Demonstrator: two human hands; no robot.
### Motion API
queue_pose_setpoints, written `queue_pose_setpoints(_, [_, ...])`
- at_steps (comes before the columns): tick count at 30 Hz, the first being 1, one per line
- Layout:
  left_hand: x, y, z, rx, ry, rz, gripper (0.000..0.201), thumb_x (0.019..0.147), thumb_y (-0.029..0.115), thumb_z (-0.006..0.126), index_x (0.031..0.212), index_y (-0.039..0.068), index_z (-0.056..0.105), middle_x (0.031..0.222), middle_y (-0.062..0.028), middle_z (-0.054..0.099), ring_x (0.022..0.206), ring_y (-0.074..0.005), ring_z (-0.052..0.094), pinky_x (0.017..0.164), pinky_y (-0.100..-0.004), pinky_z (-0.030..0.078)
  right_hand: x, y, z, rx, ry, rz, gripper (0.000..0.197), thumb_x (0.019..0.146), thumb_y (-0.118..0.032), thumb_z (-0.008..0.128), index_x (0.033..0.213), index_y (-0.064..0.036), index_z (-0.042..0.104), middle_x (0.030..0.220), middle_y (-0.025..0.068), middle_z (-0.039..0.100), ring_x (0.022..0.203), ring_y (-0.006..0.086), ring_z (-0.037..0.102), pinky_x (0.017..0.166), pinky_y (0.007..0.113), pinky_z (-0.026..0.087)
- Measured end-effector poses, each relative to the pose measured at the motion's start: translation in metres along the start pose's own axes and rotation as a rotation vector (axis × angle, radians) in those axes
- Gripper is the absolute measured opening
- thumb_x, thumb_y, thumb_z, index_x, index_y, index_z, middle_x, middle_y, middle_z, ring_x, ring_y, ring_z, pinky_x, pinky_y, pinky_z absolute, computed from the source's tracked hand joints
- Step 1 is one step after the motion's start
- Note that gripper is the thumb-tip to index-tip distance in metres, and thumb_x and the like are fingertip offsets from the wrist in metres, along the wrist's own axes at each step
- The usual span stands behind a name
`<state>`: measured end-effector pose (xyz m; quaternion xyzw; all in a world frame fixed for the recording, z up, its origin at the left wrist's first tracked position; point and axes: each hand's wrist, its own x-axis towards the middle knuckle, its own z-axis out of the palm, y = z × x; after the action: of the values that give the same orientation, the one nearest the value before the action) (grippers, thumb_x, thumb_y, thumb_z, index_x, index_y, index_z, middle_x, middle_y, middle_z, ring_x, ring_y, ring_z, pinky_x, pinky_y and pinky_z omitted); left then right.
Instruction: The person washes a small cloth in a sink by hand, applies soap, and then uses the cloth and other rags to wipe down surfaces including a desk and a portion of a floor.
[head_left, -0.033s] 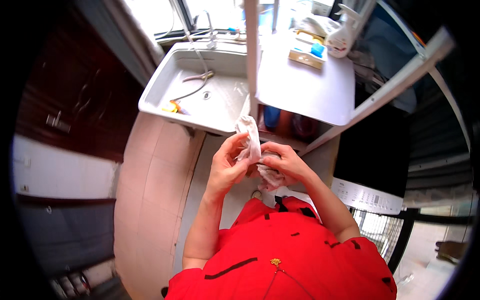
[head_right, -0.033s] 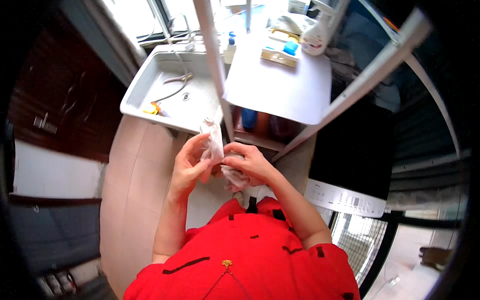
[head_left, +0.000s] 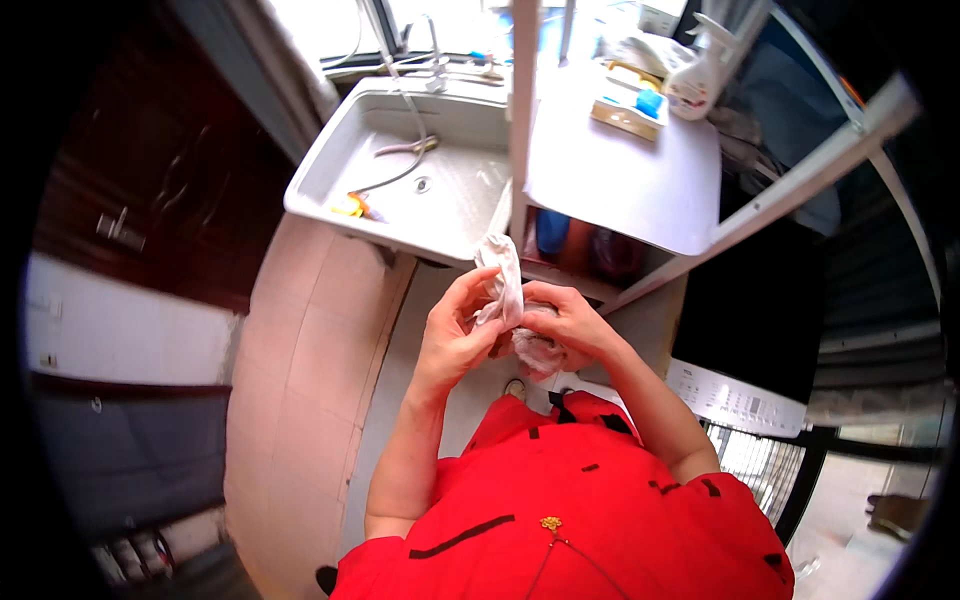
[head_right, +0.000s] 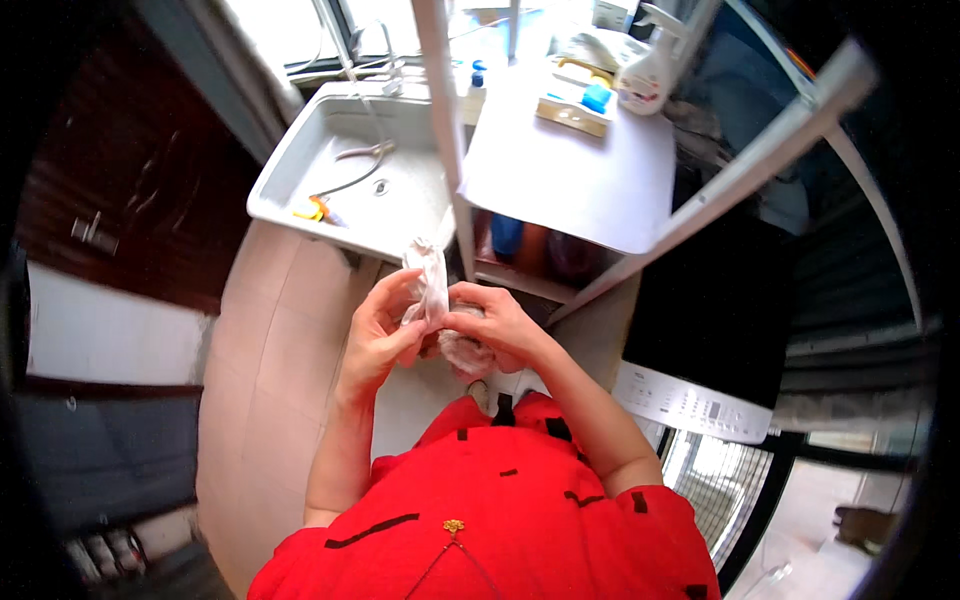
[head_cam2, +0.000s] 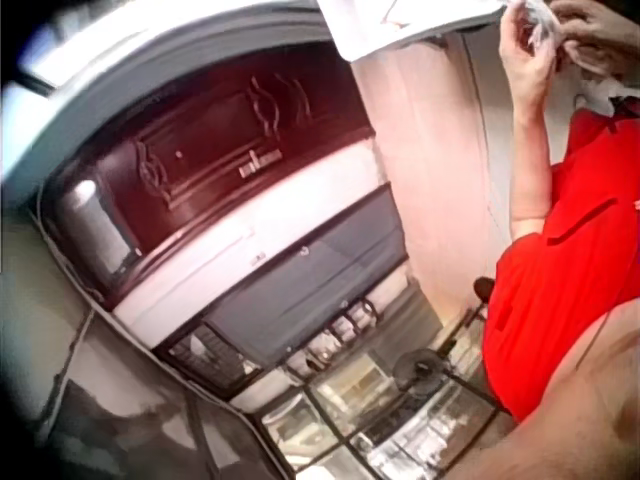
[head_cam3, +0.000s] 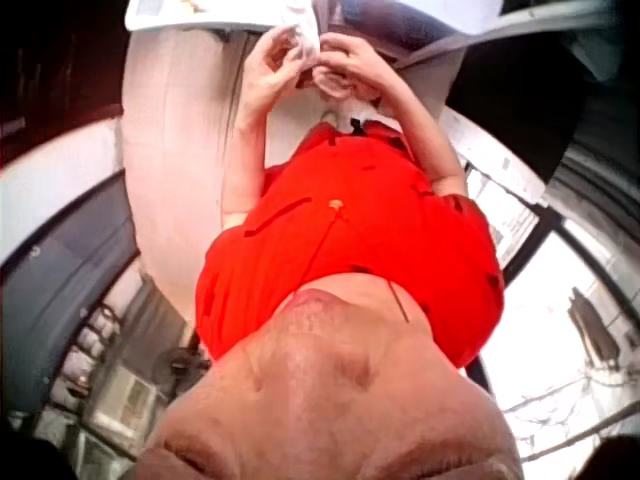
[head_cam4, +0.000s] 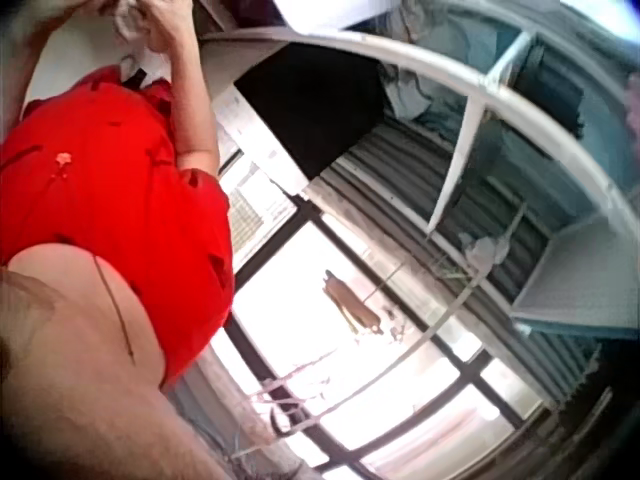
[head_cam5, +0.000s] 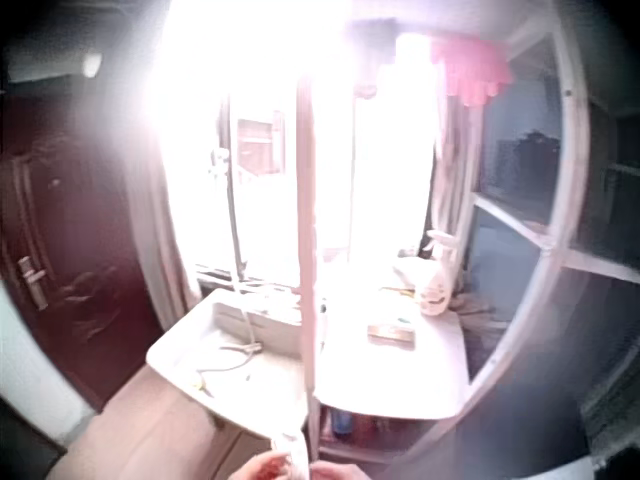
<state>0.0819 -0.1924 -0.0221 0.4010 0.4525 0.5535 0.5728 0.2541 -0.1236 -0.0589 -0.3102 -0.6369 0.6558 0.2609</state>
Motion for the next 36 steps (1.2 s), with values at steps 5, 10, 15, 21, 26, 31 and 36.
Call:
queue_pose_setpoints(5, [-0.031, -0.002, -0.031, 0.078, 0.250, 0.133, 0.043, 0.076, -0.007, 0.057, 0.117, 0.001, 0.048, 0.090, -0.0066, 0.058, 0.081, -0.0083, 0.056, 0.067, -0.0194, 0.046, 0.032, 0.013, 0.031, 0.084, -0.243, 0.039, 0.021, 0.085, -0.017, 0.057, 0.087, 0.0033, 0.059, 0.072, 0.0014, 0.057, 0.068, 0.0056, 0.051, 0.058, 0.023, 0.043])
queue_pose_setpoints(10, [-0.070, -0.001, -0.055, 0.055, 0.676, 0.185, 0.023, 0.077, -0.007, 0.059, 0.099, -0.002, 0.055, 0.084, -0.0058, 0.057, 0.073, -0.0079, 0.055, 0.066, -0.0197, 0.046, 0.046, 0.017, 0.054, 0.247, -0.441, 0.130, 0.021, 0.086, -0.016, 0.057, 0.089, 0.0039, 0.059, 0.075, -0.0001, 0.057, 0.068, 0.0053, 0.050, 0.059, 0.023, 0.043])
queue_pose_setpoints(15, [-0.097, -0.011, -0.048, -0.058, 1.016, 0.371, 0.022, 0.077, -0.007, 0.059, 0.097, -0.001, 0.054, 0.086, -0.0067, 0.056, 0.074, -0.0094, 0.055, 0.067, -0.0195, 0.046, 0.056, 0.009, 0.067, 0.431, -0.614, 0.192, 0.026, 0.086, -0.012, 0.056, 0.106, 0.0049, 0.057, 0.084, 0.0038, 0.061, 0.072, 0.0080, 0.055, 0.063, 0.024, 0.046])
queue_pose_setpoints(21, [-0.132, -0.008, -0.034, -0.163, 1.020, 0.274, 0.025, 0.079, -0.002, 0.060, 0.103, -0.002, 0.051, 0.090, -0.0076, 0.057, 0.076, -0.0107, 0.056, 0.067, -0.0215, 0.046, 0.055, 0.009, 0.090, 0.324, -0.811, 0.007, 0.036, 0.083, -0.012, 0.054, 0.117, 0.0008, 0.050, 0.095, 0.0034, 0.057, 0.085, 0.0084, 0.051, 0.075, 0.024, 0.042])
queue_pose_setpoints(26, [-0.159, 0.010, -0.028, -0.165, 0.980, 0.177, 0.034, 0.080, 0.003, 0.062, 0.110, -0.002, 0.048, 0.091, -0.0080, 0.058, 0.077, -0.0109, 0.056, 0.067, -0.0220, 0.046, 0.061, 0.009, 0.112, 0.226, -0.868, -0.050, 0.036, 0.083, -0.017, 0.056, 0.115, -0.0019, 0.049, 0.087, 0.0030, 0.055, 0.079, 0.0081, 0.049, 0.071, 0.022, 0.040])
queue_pose_setpoints(31, [-0.210, 0.005, -0.060, 0.010, 0.967, 0.248, 0.034, 0.079, 0.000, 0.058, 0.111, 0.000, 0.048, 0.090, -0.0046, 0.055, 0.078, -0.0093, 0.053, 0.069, -0.0208, 0.044, 0.068, -0.002, 0.158, 0.219, -0.894, -0.113, 0.039, 0.083, -0.017, 0.056, 0.118, -0.0020, 0.047, 0.090, 0.0045, 0.055, 0.081, 0.0089, 0.049, 0.073, 0.023, 0.040])
queue_pose_setpoints(36, [-0.265, 0.026, -0.100, -0.123, 1.068, 0.475, 0.028, 0.078, -0.004, 0.055, 0.105, 0.002, 0.050, 0.090, -0.0016, 0.050, 0.078, -0.0077, 0.049, 0.066, -0.0199, 0.042, 0.066, -0.007, 0.240, 0.252, -0.952, -0.085, 0.038, 0.084, -0.014, 0.054, 0.119, -0.0017, 0.045, 0.092, 0.0046, 0.055, 0.084, 0.0095, 0.049, 0.075, 0.024, 0.040])
